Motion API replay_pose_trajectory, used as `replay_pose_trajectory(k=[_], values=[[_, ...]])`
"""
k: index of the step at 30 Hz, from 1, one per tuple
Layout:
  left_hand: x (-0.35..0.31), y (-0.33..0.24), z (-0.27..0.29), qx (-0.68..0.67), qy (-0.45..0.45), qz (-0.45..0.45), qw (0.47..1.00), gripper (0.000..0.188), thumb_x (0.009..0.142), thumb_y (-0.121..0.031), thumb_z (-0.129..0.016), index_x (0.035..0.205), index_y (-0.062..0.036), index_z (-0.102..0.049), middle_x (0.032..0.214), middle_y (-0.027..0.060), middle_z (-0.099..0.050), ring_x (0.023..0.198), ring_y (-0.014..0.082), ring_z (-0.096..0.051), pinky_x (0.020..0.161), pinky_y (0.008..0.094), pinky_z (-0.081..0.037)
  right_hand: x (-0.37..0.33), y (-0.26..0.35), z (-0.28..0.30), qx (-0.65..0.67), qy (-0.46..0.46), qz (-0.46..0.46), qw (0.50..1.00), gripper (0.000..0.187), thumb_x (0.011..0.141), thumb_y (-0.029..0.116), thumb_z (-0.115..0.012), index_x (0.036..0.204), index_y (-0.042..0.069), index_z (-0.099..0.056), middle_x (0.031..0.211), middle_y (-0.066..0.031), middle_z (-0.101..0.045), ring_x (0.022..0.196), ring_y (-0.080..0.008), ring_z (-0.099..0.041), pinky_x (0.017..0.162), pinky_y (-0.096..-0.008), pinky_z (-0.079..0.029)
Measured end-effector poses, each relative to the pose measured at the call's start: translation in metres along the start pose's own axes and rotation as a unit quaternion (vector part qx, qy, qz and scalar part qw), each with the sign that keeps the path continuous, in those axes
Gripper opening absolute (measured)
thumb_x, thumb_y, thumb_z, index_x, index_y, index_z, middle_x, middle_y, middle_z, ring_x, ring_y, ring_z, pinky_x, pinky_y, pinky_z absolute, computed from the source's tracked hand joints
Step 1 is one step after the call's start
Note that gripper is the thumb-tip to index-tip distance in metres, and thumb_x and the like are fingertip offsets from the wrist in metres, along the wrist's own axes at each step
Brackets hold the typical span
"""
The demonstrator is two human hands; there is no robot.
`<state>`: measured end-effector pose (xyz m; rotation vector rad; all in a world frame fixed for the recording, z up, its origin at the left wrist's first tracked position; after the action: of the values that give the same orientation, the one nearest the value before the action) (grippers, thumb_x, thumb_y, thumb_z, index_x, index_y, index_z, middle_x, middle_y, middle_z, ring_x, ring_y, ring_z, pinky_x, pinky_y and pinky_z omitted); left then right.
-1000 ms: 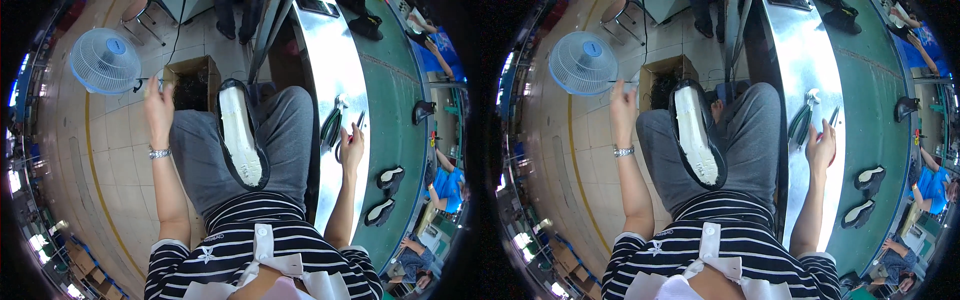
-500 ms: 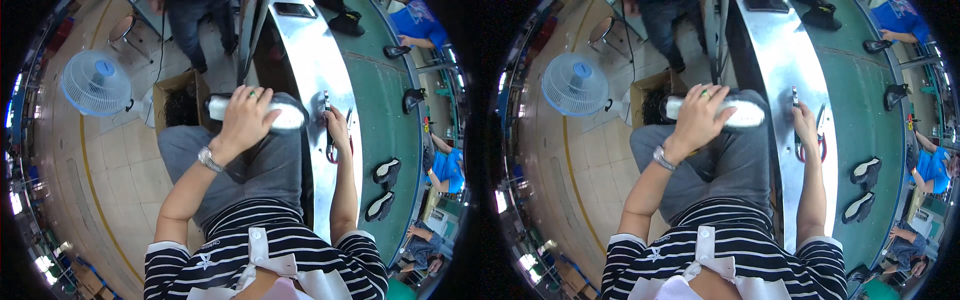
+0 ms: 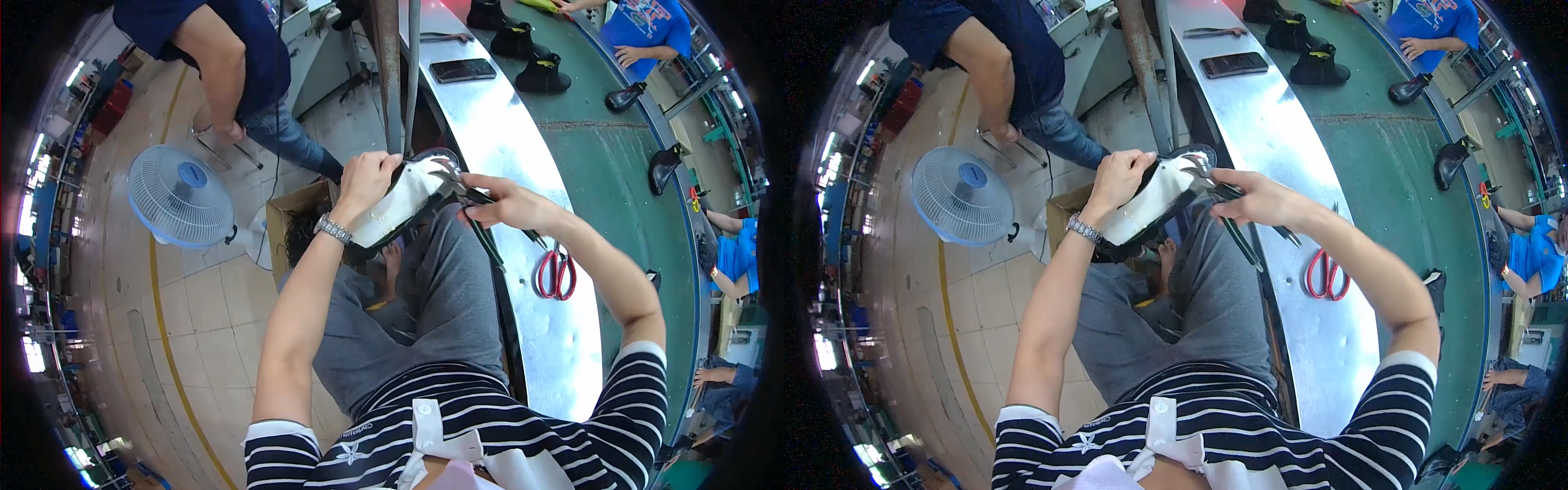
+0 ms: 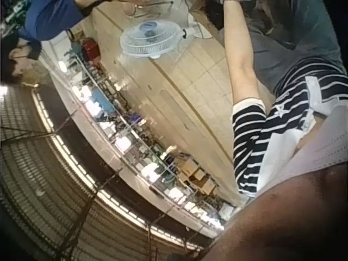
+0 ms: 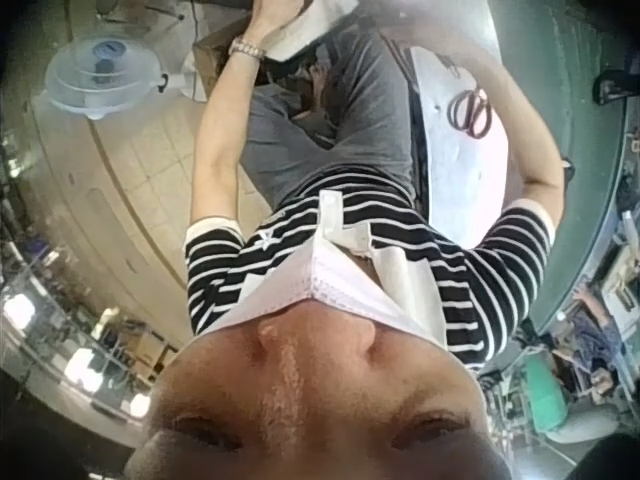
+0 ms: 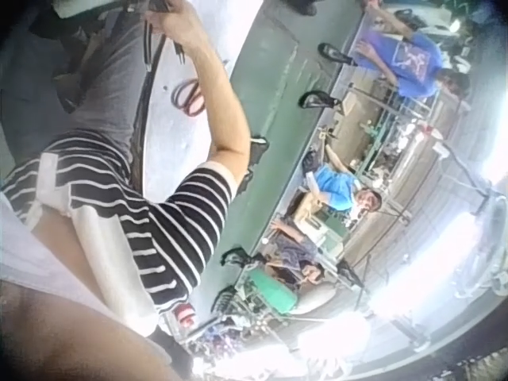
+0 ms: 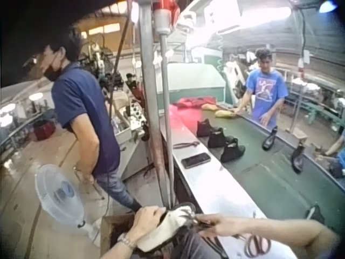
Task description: Manually trimming excess material and finishing edges of a shoe upper during manufacturing.
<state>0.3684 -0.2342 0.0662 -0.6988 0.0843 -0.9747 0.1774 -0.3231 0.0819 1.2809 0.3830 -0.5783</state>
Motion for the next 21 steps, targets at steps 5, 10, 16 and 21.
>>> replay_pose_trajectory(k=[5,10,16,21], values=[[-0.056,-0.044,-0.026,-0.073,0.154,-0.018,0.985,0.059,0.076,-0.034,-0.077,0.119,0.0024,-0.058,0.11,0.0189,-0.065,0.102,0.0314,-0.062,0.089,0.0389,-0.047,0.036,-0.002,-0.011,-0.011,0.153,-0.052,0.987,0.047,0.094,0.01,-0.055,0.139,0.009,-0.041,0.1,-0.0089,-0.066,0.085,-0.0166,-0.064,0.072,-0.0305,-0.058],[-0.087,-0.064,-0.008,0.033,0.046,-0.016,0.998,0.082,0.063,-0.022,-0.084,0.131,0.0044,-0.047,0.125,0.0193,-0.058,0.119,0.0362,-0.053,0.102,0.0415,-0.04,0.007,0.014,-0.034,-0.086,0.084,-0.044,0.992,0.061,0.098,0.012,-0.05,0.151,0.015,-0.02,0.079,-0.0053,-0.054,0.065,-0.015,-0.057,0.059,-0.0301,-0.054],[-0.096,-0.081,0.0,0.032,-0.009,-0.066,0.997,0.078,0.061,-0.016,-0.085,0.128,0.0029,-0.051,0.123,0.0182,-0.06,0.116,0.0336,-0.056,0.1,0.041,-0.043,-0.016,-0.002,-0.04,-0.259,-0.103,0.126,0.952,0.059,0.095,0.011,-0.053,0.145,0.003,-0.023,0.069,-0.0255,-0.061,0.062,-0.0409,-0.06,0.058,-0.0476,-0.046],[-0.108,-0.083,0.001,0.073,-0.05,-0.123,0.988,0.074,0.065,-0.02,-0.082,0.129,0.0039,-0.052,0.123,0.0177,-0.06,0.116,0.0327,-0.056,0.098,0.0416,-0.045,-0.021,0.005,-0.036,-0.295,-0.118,0.17,0.933,0.06,0.091,0.012,-0.056,0.142,-0.001,-0.027,0.07,-0.0274,-0.061,0.066,-0.0461,-0.061,0.061,-0.0512,-0.048]])
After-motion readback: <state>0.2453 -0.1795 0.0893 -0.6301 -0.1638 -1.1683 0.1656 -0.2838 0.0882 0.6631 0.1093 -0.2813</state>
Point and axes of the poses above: each hand's wrist, its own x-axis towards the middle knuckle, its own z-axis out of the back of the hand, y = z × x, the point moved 10 cm from there along x, towards the middle knuckle
